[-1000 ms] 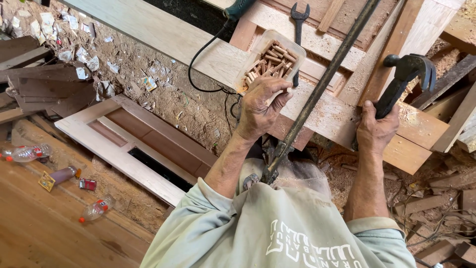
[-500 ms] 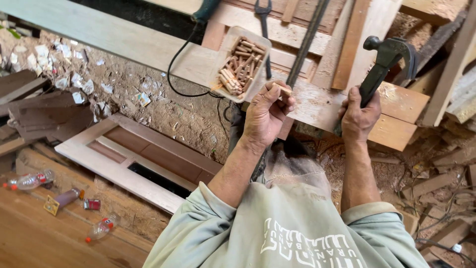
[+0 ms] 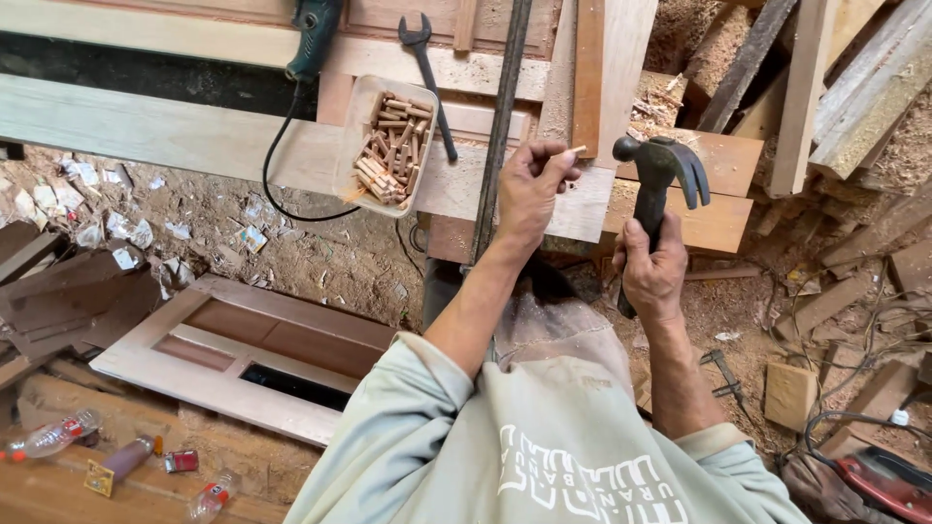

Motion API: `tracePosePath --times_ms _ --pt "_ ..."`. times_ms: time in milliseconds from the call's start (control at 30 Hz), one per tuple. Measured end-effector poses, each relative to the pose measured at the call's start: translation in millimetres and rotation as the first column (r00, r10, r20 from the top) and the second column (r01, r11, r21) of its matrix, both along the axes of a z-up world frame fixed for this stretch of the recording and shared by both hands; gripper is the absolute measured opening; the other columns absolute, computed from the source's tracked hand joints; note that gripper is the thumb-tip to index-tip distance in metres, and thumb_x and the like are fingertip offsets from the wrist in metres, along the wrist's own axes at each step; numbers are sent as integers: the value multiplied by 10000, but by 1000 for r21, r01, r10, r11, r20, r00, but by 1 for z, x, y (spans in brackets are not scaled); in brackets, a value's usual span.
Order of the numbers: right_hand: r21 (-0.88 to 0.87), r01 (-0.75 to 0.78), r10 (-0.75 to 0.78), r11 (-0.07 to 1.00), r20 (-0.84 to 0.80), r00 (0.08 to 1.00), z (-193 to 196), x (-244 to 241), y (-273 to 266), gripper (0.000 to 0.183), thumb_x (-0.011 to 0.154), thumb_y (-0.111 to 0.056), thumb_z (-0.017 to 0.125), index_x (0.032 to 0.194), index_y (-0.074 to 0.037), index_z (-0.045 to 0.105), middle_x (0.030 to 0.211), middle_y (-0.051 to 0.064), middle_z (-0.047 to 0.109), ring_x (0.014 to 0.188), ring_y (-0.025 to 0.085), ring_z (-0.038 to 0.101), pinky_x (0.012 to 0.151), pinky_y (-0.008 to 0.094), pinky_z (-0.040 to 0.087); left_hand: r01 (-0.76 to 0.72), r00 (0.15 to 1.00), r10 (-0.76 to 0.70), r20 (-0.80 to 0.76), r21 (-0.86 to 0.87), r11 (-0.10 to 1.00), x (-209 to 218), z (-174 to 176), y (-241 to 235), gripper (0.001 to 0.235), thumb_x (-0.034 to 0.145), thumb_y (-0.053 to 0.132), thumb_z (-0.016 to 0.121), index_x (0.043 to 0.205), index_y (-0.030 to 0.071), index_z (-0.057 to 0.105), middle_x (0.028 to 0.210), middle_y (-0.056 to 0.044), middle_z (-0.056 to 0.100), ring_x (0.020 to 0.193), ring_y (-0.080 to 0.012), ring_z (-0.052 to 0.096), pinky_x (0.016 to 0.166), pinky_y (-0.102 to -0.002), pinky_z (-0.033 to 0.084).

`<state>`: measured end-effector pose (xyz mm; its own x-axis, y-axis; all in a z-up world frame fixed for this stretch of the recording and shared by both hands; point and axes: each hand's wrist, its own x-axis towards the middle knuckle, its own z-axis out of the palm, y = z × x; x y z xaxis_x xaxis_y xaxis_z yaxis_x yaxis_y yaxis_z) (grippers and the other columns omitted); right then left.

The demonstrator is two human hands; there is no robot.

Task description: Assembling a wooden door frame using a hammer, bar clamp, and power drill

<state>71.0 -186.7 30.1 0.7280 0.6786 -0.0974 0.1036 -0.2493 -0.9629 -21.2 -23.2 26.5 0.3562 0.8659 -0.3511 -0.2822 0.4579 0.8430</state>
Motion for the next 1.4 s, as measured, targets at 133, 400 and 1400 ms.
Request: tracePosePath --times_ms 133,400,1400 --pt "-119 -85 99 989 113 989 8 7 -3 220 1130 -215 587 1214 -13 567 797 166 644 595 216 625 543 360 548 79 958 -12 -287 224 971 16 -36 6 135 900 113 769 1017 59 728 803 -107 731 680 -156 730 581 -235 573" --pt "-179 -143 164 973 109 980 22 10 15 463 1152 -199 477 1594 -98 384 858 139 687 593 195 630 564 355 541 214 852 35 -523 408 887 14 -44 8 107 916 235 748 981 150 755 928 -89 738 925 -271 744 824 -369 591" --pt "-151 -215 249 965 255 934 27 13 30 376 1161 -147 447 1533 -118 482 816 156 653 595 184 590 571 348 528 234 884 18 -468 475 848 11 -70 14 70 863 163 780 933 168 787 844 -103 729 908 -319 741 828 -395 593"
